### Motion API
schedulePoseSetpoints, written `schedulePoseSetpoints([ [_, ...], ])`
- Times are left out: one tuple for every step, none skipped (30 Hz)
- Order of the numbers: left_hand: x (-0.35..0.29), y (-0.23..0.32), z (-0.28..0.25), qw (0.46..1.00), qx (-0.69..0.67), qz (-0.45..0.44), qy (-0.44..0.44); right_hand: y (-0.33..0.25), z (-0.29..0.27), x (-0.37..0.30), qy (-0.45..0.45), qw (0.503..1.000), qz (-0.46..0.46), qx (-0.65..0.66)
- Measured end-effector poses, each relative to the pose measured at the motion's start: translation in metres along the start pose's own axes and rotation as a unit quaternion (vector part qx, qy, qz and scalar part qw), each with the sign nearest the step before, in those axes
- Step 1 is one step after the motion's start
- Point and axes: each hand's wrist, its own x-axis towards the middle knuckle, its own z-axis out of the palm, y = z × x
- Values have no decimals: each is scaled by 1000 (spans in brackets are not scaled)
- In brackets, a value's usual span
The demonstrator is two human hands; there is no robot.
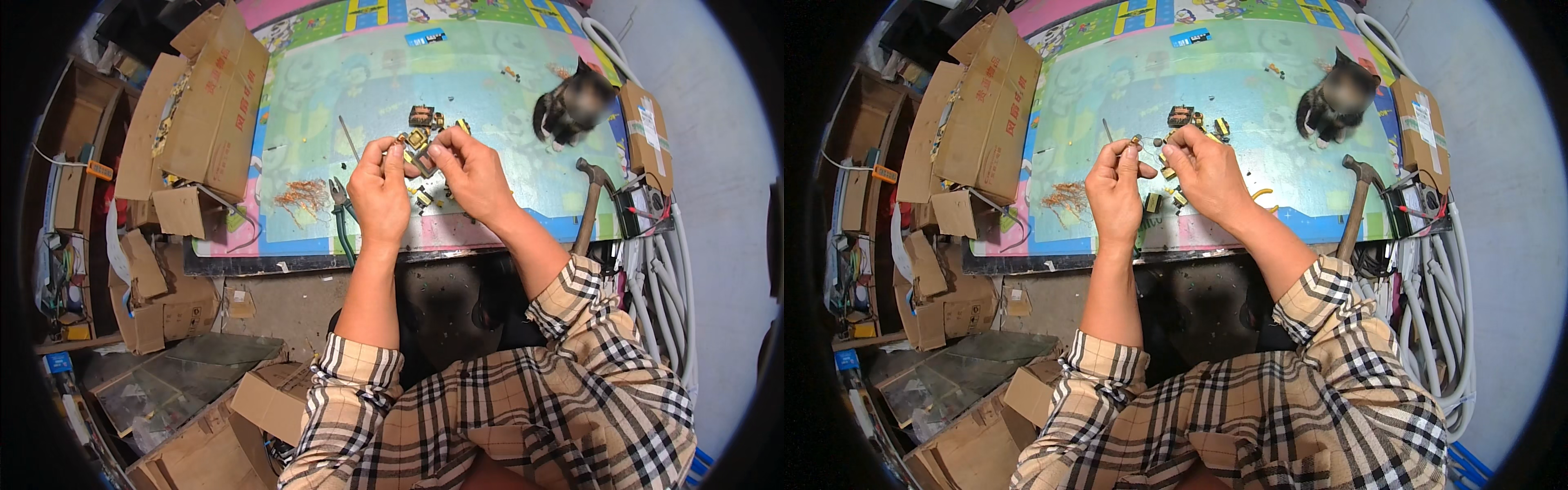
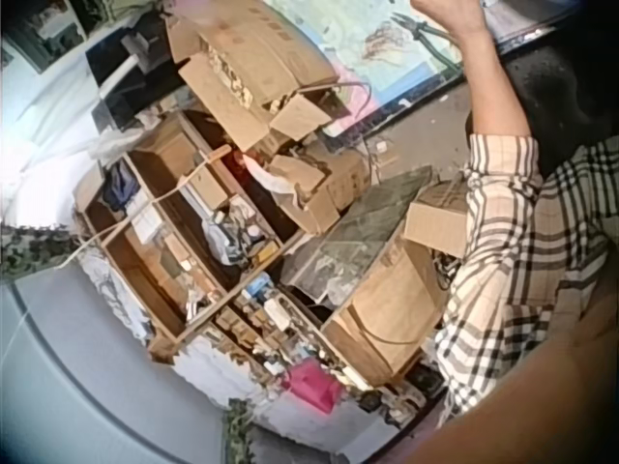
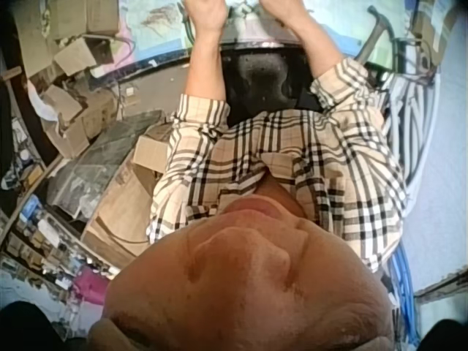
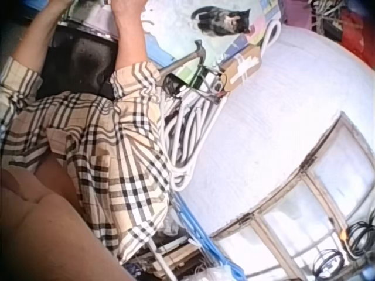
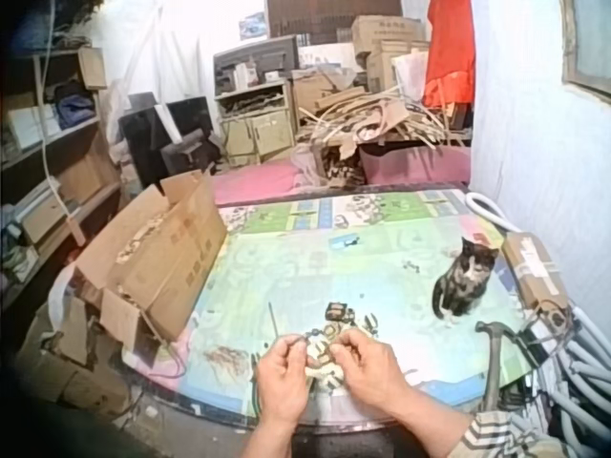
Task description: The person sits on the floor in a cluttered workshop and disassembles small electronic components, likely transformers, by hand. They separate copper windings from the cores and place the parts on a nearby table. A cat is present on the table, and the person briefly touches it before resuming work.
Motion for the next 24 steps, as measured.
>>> schedulePoseSetpoints([
  [0,-1,1,1000,-13,3,3,0,1,-1,-22,999,35,3],
  [0,-3,1,1000,-20,7,-2,-1,3,-2,-23,1000,6,-4],
  [1,-6,0,1000,-26,11,-8,-2,7,-2,-24,999,-24,-12],
  [2,-7,0,999,-33,15,-14,-1,9,-3,-24,998,-52,-19],
  [1,-7,0,1000,-19,12,-15,2,10,-3,-17,997,-61,-34],
  [0,-5,0,1000,-5,9,-15,4,8,-2,-32,999,-36,-9],
  [0,-4,0,1000,9,7,-15,5,7,-1,-48,999,-12,16],
  [0,-4,-1,999,35,22,-12,6,4,0,-63,997,12,41],
  [-1,-4,-2,997,61,36,-10,10,3,3,-64,995,12,73],
  [0,-4,-3,995,87,50,-7,12,1,6,-65,992,11,105],
  [0,-3,-5,999,38,17,-19,14,0,7,-66,988,11,137],
  [2,-1,-7,999,-12,-16,-32,15,-1,6,-56,992,15,111],
  [2,0,-9,996,-61,-49,-45,11,-1,4,-46,995,19,86],
  [2,2,-9,993,-80,-73,-47,9,-1,4,-36,997,23,61],
  [2,3,-9,989,-98,-98,-50,13,3,3,-39,997,1,72],
  [2,4,-9,984,-118,-122,-52,16,9,4,-41,996,-21,81],
  [1,3,-7,987,-111,-109,-44,18,12,4,-43,994,-44,90],
  [1,1,-5,989,-104,-96,-35,20,8,3,-72,991,16,113],
  [0,0,-4,992,-95,-82,-24,10,4,2,-104,982,76,137],
  [1,-2,-6,999,-14,-36,-10,6,1,1,-136,968,135,160],
  [2,-5,-9,998,67,11,4,8,-1,3,-147,935,212,243],
  [3,-5,-12,987,146,57,16,7,-5,5,-145,936,212,239],
  [4,-4,-15,979,186,86,9,5,-12,6,-143,937,213,235],
  [5,-2,-19,968,224,114,2,2,-18,7,-142,938,213,232],
])
